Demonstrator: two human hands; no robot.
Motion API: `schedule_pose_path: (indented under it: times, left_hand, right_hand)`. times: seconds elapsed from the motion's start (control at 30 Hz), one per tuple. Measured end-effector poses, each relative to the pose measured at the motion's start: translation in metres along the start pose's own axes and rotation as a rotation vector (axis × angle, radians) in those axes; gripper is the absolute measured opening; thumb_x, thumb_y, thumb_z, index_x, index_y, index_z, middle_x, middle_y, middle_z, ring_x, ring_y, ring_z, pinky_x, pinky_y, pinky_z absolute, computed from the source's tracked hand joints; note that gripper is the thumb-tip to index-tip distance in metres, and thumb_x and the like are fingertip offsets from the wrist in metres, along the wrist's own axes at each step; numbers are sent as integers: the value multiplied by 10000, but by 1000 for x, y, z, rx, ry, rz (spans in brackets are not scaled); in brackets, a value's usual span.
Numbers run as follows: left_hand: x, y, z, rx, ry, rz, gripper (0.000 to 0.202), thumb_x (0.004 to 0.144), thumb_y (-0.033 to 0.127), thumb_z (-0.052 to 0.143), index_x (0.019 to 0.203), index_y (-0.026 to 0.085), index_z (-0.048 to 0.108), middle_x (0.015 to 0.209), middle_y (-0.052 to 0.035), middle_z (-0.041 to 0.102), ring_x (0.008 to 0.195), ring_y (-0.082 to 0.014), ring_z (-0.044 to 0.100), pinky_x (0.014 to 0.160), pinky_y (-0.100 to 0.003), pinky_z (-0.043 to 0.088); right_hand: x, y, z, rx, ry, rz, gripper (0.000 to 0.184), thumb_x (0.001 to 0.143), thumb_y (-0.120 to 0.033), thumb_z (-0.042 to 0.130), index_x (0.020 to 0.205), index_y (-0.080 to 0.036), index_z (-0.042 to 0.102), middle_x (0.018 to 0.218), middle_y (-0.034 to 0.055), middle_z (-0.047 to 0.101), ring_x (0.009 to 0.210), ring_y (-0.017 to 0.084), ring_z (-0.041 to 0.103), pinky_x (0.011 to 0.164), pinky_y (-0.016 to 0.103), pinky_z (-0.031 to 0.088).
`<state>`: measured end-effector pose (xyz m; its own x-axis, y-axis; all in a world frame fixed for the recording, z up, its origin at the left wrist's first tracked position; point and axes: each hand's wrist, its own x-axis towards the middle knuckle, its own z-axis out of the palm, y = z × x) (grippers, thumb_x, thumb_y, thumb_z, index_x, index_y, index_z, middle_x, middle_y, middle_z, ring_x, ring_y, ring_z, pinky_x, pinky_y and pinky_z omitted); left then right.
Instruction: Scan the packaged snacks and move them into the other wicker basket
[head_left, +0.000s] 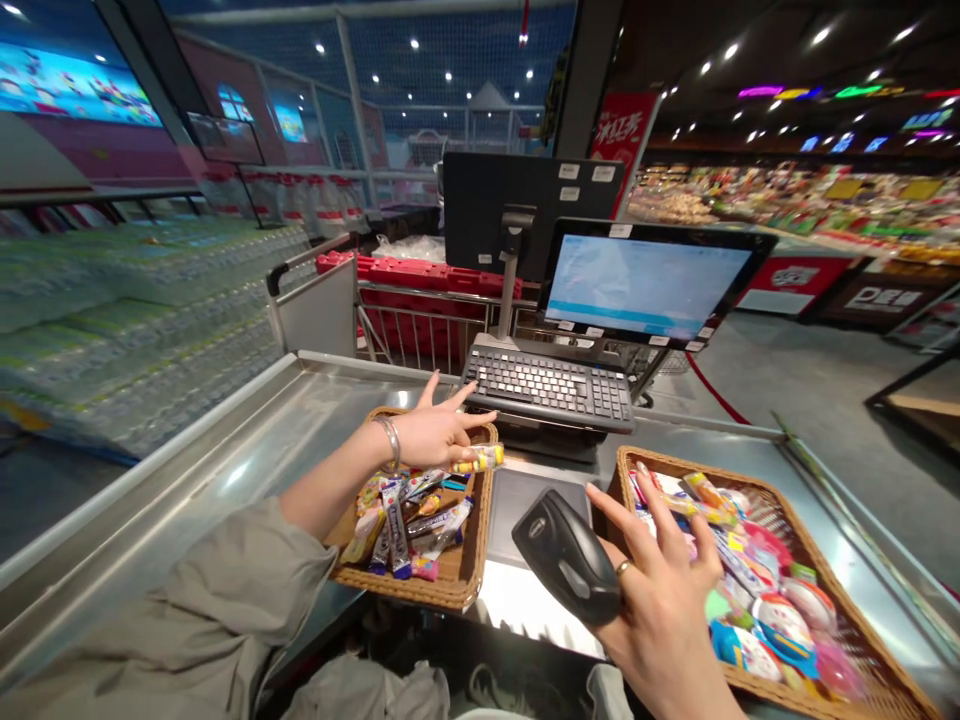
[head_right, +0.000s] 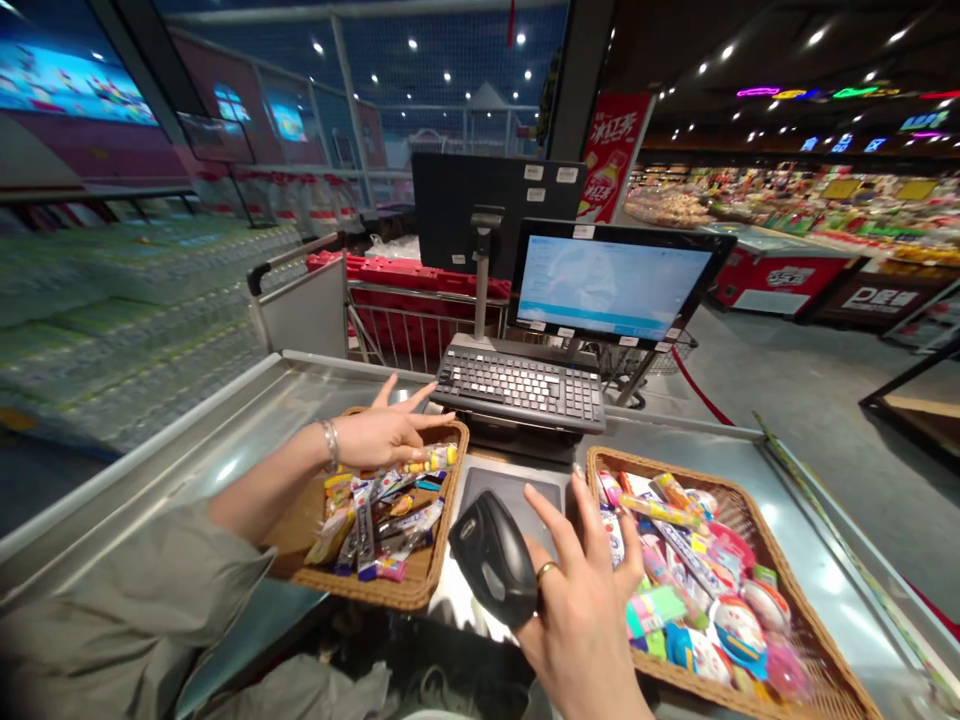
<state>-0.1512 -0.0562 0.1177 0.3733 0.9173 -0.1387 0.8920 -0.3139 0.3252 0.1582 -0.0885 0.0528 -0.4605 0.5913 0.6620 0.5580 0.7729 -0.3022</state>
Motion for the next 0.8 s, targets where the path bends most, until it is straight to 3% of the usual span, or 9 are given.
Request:
schedule_pose_path:
  times: [0.27, 0.63, 0.8]
  left_hand:
    - [4, 4, -15, 11, -136, 61, 261, 823, 302, 589, 592, 287, 709, 1404, 81, 525, 1483, -333, 38, 1005, -643, -284]
    - [18, 16, -27, 153, -235, 62, 289, 863, 363, 534, 666, 285, 731, 1427, 77, 501, 1477, -349, 34, 995, -662, -281]
    - [23, 12, -25, 148, -227, 83, 283, 866, 373, 536, 671, 280, 719, 1439, 84, 485, 1480, -341, 23, 972, -657, -303]
  right_hand:
    - [2, -3, 0, 30, -19, -34, 197, 807, -244, 550, 964, -290, 660, 1295, -8, 620, 1399, 324, 337, 1116, 620, 101]
    - [0, -5, -6, 89, 21, -18, 190, 861, -280, 529, 985, -293, 672, 1228, -4, 655, 1389, 288, 356, 1138, 586, 79]
    - [-2, -1, -9, 31, -16, -66, 206, 850, -276, 550, 1026, -293, 655, 1221, 4, 649, 1387, 285, 355, 1138, 571, 89]
